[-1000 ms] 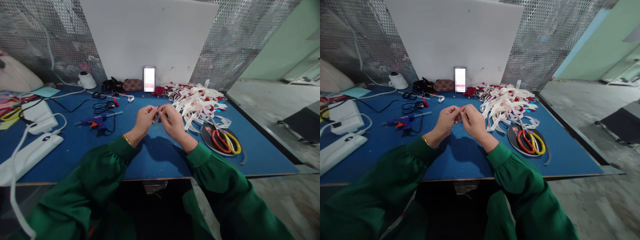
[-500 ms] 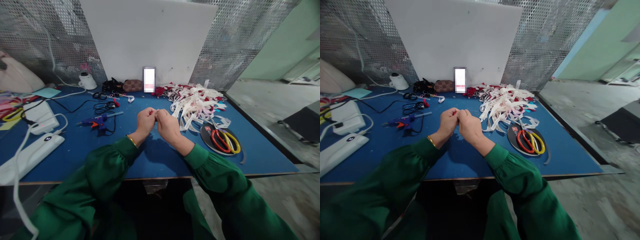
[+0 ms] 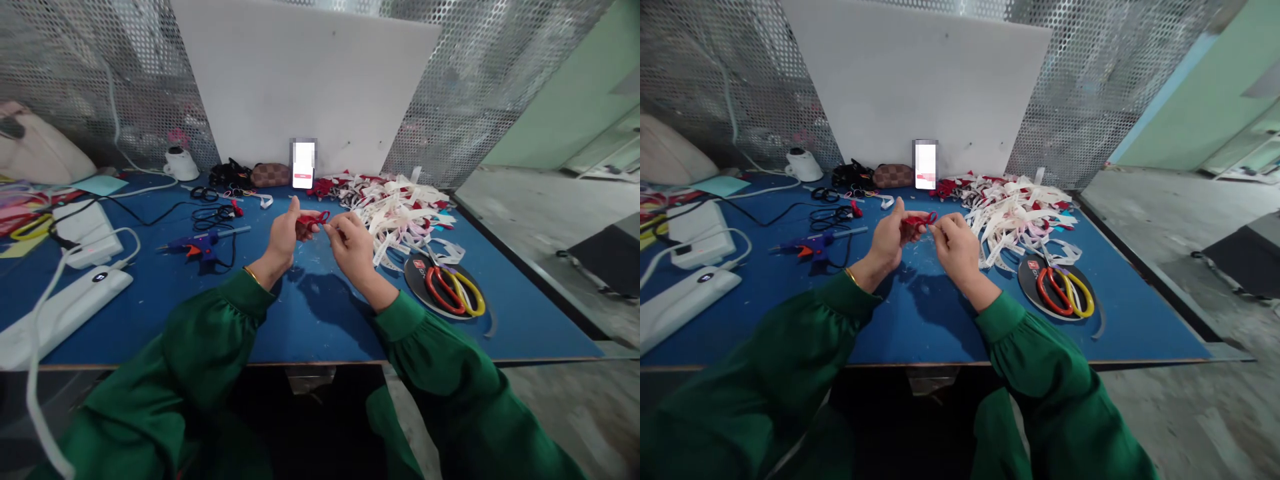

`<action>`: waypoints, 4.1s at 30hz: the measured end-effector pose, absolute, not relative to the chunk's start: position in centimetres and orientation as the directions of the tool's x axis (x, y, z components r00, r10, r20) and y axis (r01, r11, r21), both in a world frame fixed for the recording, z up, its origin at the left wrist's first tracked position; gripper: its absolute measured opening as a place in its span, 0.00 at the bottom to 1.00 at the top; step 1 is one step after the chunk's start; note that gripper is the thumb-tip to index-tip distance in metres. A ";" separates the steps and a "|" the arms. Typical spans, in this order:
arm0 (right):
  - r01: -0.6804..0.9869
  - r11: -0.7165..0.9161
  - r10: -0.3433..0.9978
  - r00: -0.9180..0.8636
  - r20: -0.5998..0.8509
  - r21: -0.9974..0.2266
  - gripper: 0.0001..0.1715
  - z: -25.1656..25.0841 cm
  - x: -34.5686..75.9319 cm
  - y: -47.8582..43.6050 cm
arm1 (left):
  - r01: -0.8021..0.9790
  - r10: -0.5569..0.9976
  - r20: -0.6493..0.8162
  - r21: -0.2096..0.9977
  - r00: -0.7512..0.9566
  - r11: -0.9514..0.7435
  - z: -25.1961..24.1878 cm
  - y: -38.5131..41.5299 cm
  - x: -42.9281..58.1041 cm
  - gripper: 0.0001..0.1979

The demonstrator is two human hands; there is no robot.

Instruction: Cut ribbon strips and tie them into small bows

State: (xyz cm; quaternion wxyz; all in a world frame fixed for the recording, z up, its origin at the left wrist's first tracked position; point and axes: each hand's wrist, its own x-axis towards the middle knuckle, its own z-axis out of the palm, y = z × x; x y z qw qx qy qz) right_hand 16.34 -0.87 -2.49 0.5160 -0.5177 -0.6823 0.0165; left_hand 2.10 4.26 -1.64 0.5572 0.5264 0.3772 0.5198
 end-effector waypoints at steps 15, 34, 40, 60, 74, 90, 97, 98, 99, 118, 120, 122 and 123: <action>0.465 0.293 0.891 0.183 0.415 -0.835 0.12 -3.1 16.7 0.5 | 0.351 0.778 0.546 0.695 0.312 -0.628 -1.3 1.9 1.3 0.43; 0.748 0.272 0.874 0.072 0.480 -0.606 0.07 -2.9 16.8 0.1 | 0.588 0.738 0.500 0.454 0.454 -0.669 -1.2 1.7 1.7 0.40; 0.580 0.320 0.899 0.065 0.434 -0.749 0.10 -3.0 17.2 0.4 | 0.330 0.893 0.351 0.838 0.283 -0.434 -2.0 3.2 2.3 0.22; 0.823 0.418 0.852 -0.209 0.480 -0.384 0.08 -2.4 17.5 0.2 | 0.160 0.955 0.174 0.964 0.239 -0.215 -2.2 4.4 2.2 0.10; 0.733 0.571 0.764 -0.307 0.568 -0.370 0.15 -1.9 16.7 -0.6 | -0.228 0.966 -0.058 0.967 0.251 0.117 -0.7 3.5 2.4 0.12; 0.220 0.260 0.965 -0.095 0.245 -0.940 0.18 -2.1 16.4 0.0 | -0.012 0.944 0.113 0.993 0.310 -0.115 0.1 4.3 1.0 0.10; 0.076 0.222 0.964 -0.166 0.207 -0.972 0.17 -2.4 16.0 0.1 | 0.201 0.924 0.244 0.930 0.294 -0.309 -0.5 4.0 1.4 0.08; 0.083 0.219 0.963 -0.180 0.202 -0.972 0.16 -2.6 16.0 0.1 | 0.238 0.922 0.253 0.915 0.294 -0.327 -0.6 4.0 1.4 0.08; 0.088 0.219 0.963 -0.180 0.201 -0.972 0.15 -2.8 15.9 0.1 | 0.272 0.919 0.260 0.899 0.297 -0.342 -0.6 4.0 1.4 0.09; -0.095 -0.145 0.962 -0.246 -0.118 -0.985 0.13 -2.9 15.5 -0.2 | 0.662 0.800 0.461 0.466 0.385 -0.587 -0.7 3.5 1.2 0.09; 0.099 0.032 0.983 -0.186 0.013 -0.995 0.15 -3.0 15.4 -0.3 | 0.622 0.803 0.474 0.519 0.362 -0.586 -0.8 3.8 1.1 0.09; 0.381 0.286 0.957 -0.159 0.242 -0.879 0.16 -3.0 15.3 -0.5 | 0.521 0.830 0.453 0.646 0.326 -0.558 -0.9 4.1 1.2 0.10; 0.513 0.395 0.918 -0.183 0.352 -0.762 0.15 -3.0 15.4 -0.7 | 0.453 0.857 0.411 0.728 0.311 -0.514 -1.0 4.2 1.3 0.10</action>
